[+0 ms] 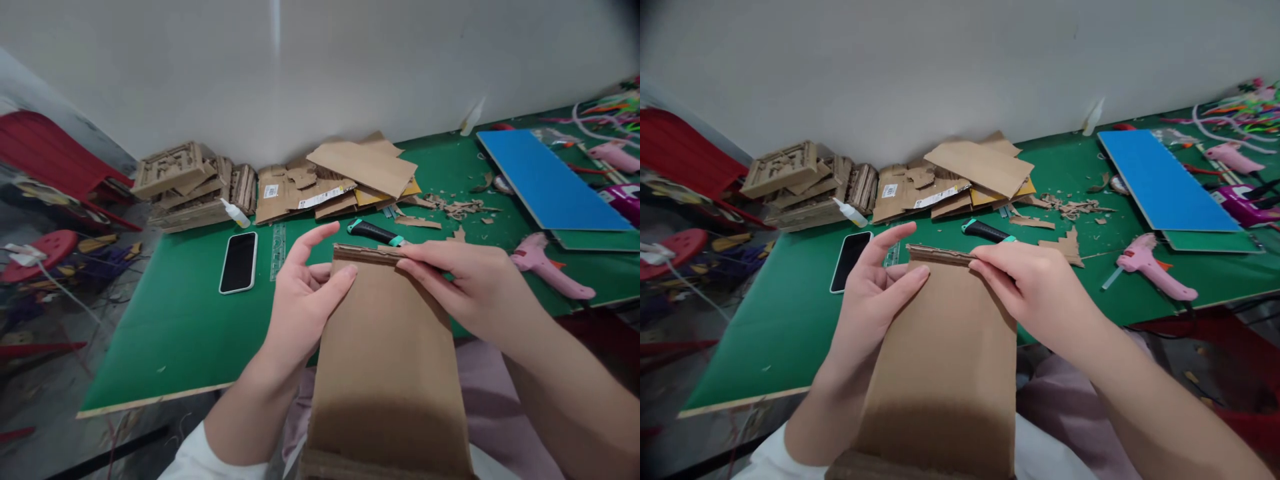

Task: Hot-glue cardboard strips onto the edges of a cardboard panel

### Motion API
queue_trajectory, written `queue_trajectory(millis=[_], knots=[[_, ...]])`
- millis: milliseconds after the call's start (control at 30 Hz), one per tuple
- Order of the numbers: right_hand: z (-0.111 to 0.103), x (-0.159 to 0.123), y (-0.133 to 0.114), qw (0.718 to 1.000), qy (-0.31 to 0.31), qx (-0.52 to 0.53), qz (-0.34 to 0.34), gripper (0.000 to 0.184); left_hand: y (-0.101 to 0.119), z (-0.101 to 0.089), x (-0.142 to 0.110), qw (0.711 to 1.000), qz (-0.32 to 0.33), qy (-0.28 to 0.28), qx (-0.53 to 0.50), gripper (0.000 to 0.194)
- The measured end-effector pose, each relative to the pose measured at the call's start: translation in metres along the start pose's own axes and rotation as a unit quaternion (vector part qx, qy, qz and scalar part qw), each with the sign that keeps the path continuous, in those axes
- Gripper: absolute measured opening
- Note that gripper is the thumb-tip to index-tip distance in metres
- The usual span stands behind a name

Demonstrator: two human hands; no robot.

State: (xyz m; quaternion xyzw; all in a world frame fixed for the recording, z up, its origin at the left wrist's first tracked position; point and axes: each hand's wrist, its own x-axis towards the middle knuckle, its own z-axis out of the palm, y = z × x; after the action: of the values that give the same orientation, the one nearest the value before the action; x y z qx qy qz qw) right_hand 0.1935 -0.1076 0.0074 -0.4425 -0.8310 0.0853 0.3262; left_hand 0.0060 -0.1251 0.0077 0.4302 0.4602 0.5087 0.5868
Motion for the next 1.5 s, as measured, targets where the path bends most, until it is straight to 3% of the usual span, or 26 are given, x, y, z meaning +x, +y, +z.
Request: queue_trajectory(millis=[533,700,900,1033,1233,1500], knots=[[0.006,-0.005,0.002,0.998,-0.010,0.025,-0.065,0.017,0.000,0.000,-0.003,1.000,0.020,0.012,0.020,0.038],[0.007,-0.004,0.002,0.999,-0.023,-0.008,-0.047,0.020,-0.004,-0.003,0.001,0.995,0.036,-0.005,0.088,0.044],[0.011,-0.002,-0.009,0.993,0.070,-0.007,-0.091,0.027,-0.006,0.004,-0.002,0.973,0.116,-0.034,0.195,0.052],[0.009,-0.004,-0.013,0.992,0.091,0.018,-0.081,0.028,-0.005,0.011,-0.008,0.956,0.179,-0.026,0.232,0.052],[0.009,-0.011,-0.011,0.991,0.113,0.024,-0.064,0.039,-0.003,0.012,-0.012,0.949,0.224,-0.053,0.216,0.042],[0.010,-0.013,-0.009,0.993,0.099,0.025,-0.060,0.039,-0.002,0.014,-0.010,0.975,0.172,-0.040,0.138,0.039]])
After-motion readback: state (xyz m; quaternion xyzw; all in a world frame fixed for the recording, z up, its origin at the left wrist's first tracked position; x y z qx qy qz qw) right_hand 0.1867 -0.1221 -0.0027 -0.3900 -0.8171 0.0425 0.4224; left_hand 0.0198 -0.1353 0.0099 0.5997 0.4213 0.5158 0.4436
